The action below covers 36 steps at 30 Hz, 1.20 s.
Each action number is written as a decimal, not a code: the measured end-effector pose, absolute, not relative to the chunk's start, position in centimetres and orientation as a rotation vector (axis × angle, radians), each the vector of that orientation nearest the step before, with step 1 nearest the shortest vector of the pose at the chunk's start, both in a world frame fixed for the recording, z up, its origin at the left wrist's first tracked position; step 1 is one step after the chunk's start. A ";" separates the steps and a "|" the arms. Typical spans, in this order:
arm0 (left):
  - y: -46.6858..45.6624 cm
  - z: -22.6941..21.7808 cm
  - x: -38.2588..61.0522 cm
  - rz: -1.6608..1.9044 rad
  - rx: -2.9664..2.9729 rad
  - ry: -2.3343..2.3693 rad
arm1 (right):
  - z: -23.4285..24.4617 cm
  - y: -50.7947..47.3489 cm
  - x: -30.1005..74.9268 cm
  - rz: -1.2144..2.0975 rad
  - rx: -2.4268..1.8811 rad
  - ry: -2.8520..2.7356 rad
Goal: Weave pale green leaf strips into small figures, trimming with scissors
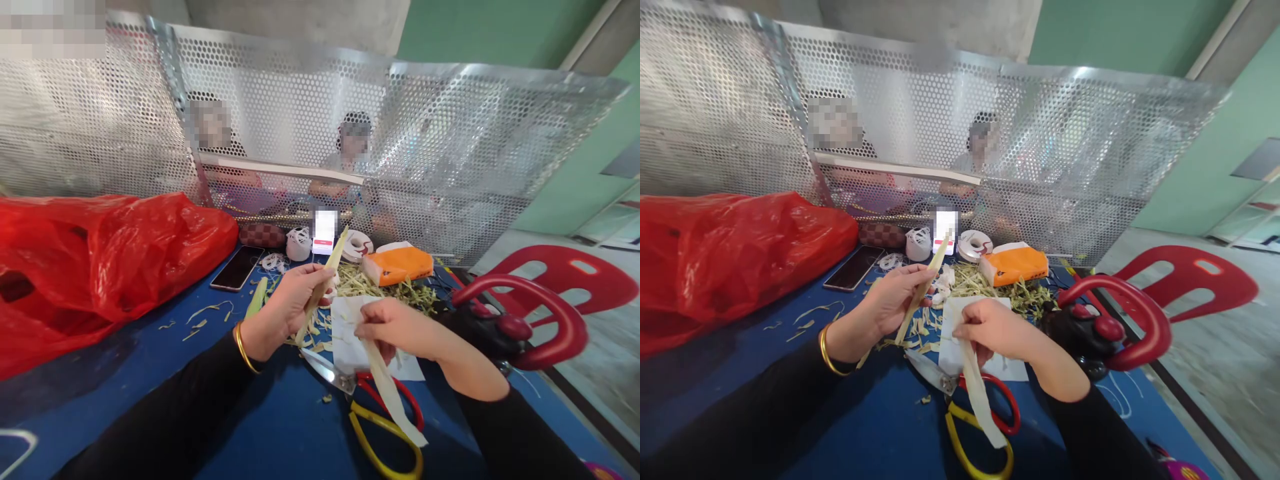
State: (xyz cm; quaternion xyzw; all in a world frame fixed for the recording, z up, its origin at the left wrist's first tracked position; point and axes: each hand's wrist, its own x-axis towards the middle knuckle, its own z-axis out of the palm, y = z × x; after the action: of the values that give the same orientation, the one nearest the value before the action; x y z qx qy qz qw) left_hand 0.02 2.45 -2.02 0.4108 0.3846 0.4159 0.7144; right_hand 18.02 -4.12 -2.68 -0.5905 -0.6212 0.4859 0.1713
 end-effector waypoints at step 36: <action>-0.3 -1.6 0.8 0.698 1.289 0.692 | -2.1 -4.8 15.6 1.001 -1.299 -1.227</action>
State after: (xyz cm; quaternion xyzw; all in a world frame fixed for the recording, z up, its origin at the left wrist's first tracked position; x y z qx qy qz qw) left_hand 0.85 -0.28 -1.59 0.5761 0.3094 0.3121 0.6892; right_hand 15.61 -4.79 -2.14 -0.5417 -0.5118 0.4174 0.5200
